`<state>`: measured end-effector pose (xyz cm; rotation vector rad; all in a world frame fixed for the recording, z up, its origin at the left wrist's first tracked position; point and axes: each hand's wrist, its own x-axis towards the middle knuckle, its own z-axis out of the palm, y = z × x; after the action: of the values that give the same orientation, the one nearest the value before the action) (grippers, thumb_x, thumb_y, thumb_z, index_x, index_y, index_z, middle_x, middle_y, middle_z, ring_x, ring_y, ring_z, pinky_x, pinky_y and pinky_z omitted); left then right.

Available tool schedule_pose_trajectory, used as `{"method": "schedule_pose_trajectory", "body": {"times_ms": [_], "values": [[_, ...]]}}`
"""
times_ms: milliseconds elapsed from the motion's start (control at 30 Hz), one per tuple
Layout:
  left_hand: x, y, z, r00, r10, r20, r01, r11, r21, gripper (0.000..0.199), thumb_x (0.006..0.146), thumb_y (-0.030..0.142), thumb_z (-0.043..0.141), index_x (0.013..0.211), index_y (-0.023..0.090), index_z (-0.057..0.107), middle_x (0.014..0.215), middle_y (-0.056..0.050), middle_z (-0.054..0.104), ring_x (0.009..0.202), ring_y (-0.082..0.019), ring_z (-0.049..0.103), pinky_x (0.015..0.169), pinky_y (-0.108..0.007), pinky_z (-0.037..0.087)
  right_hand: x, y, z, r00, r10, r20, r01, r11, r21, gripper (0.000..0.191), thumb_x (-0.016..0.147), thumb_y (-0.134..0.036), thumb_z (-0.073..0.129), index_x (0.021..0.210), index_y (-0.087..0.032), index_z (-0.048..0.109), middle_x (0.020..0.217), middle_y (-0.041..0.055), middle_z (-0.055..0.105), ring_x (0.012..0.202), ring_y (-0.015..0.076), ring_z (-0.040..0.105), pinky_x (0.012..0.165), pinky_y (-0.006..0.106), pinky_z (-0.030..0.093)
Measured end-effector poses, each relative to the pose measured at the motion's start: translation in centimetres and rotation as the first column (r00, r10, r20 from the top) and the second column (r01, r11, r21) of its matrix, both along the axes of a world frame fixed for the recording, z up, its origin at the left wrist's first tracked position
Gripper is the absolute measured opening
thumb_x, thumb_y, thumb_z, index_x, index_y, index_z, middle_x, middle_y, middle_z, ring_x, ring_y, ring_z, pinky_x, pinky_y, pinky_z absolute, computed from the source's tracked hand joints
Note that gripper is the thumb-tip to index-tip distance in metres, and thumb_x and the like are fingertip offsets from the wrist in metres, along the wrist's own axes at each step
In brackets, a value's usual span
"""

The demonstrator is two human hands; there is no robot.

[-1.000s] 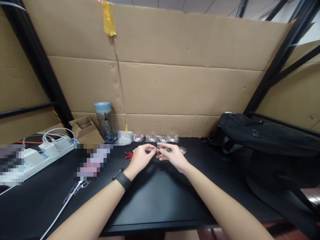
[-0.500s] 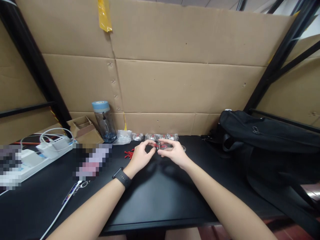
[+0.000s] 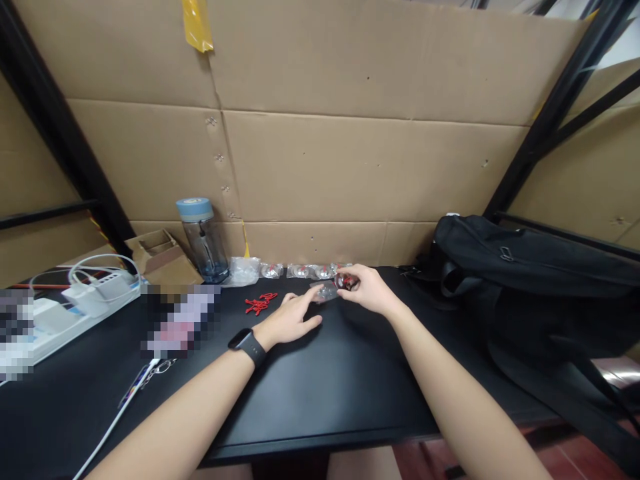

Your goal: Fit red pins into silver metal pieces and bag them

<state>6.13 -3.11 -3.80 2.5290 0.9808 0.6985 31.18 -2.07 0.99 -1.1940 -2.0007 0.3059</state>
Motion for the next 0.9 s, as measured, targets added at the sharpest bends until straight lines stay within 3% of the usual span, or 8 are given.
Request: {"method": "schedule_pose_trajectory", "body": {"times_ms": [167, 333, 467, 700, 900], "values": [[0.5, -0.7, 0.1, 0.991, -0.044, -0.125, 0.057, 0.993, 0.103, 0.044, 0.098, 0.04, 0.048, 0.141, 0.033, 0.052, 0.139, -0.008, 0.06, 0.129, -0.027, 0.053, 0.105, -0.042, 0.036, 0.7, -1.2, 1.3, 0.983, 0.069, 0.171, -0.05, 0.992, -0.113, 0.029, 0.069, -0.027, 0.076, 0.097, -0.021, 0.078, 0.071, -0.0011, 0.07, 0.06, 0.0132, 0.06, 0.06, 0.023, 0.044], [0.4, -1.0, 0.1, 0.981, -0.03, -0.191, 0.065, 0.982, 0.178, 0.04, 0.099, 0.044, 0.047, 0.137, 0.039, 0.057, 0.136, -0.006, 0.058, 0.127, -0.028, 0.051, 0.103, -0.042, 0.036, 1.7, -1.5, 1.3, 0.955, 0.149, 0.259, -0.079, 0.962, -0.26, 0.016, 0.06, -0.029, 0.082, 0.073, -0.022, 0.076, 0.063, -0.0015, 0.07, 0.056, 0.0151, 0.061, 0.055, 0.024, 0.042], [0.4, -1.0, 0.0, 0.976, -0.001, -0.217, 0.045, 0.979, 0.199, 0.039, 0.1, 0.044, 0.044, 0.136, 0.038, 0.058, 0.132, -0.007, 0.058, 0.118, -0.027, 0.056, 0.1, -0.042, 0.037, 1.4, -1.4, 0.8, 0.947, 0.133, 0.294, -0.058, 0.966, -0.251, 0.011, 0.062, -0.029, 0.08, 0.07, -0.023, 0.075, 0.062, -0.0008, 0.07, 0.057, 0.0158, 0.061, 0.054, 0.024, 0.041], [0.5, -1.0, 0.0, 0.973, 0.018, -0.229, 0.032, 0.977, 0.211, 0.042, 0.1, 0.046, 0.046, 0.138, 0.032, 0.054, 0.135, -0.009, 0.058, 0.124, -0.03, 0.053, 0.1, -0.044, 0.035, 0.2, -1.3, -0.1, 0.931, 0.089, 0.353, -0.012, 0.977, -0.214, 0.01, 0.064, -0.029, 0.08, 0.067, -0.022, 0.073, 0.061, 0.0003, 0.069, 0.056, 0.016, 0.059, 0.054, 0.025, 0.039], [0.4, -1.1, 0.1, 0.975, -0.012, -0.223, 0.055, 0.981, 0.184, 0.036, 0.101, 0.042, 0.046, 0.134, 0.041, 0.058, 0.134, -0.005, 0.058, 0.122, -0.026, 0.055, 0.099, -0.043, 0.036, 0.3, -0.6, -1.0, 0.926, 0.036, 0.375, 0.027, 0.987, -0.161, 0.015, 0.067, -0.03, 0.082, 0.076, -0.021, 0.076, 0.068, 0.0031, 0.071, 0.063, 0.018, 0.063, 0.058, 0.026, 0.042]]}}
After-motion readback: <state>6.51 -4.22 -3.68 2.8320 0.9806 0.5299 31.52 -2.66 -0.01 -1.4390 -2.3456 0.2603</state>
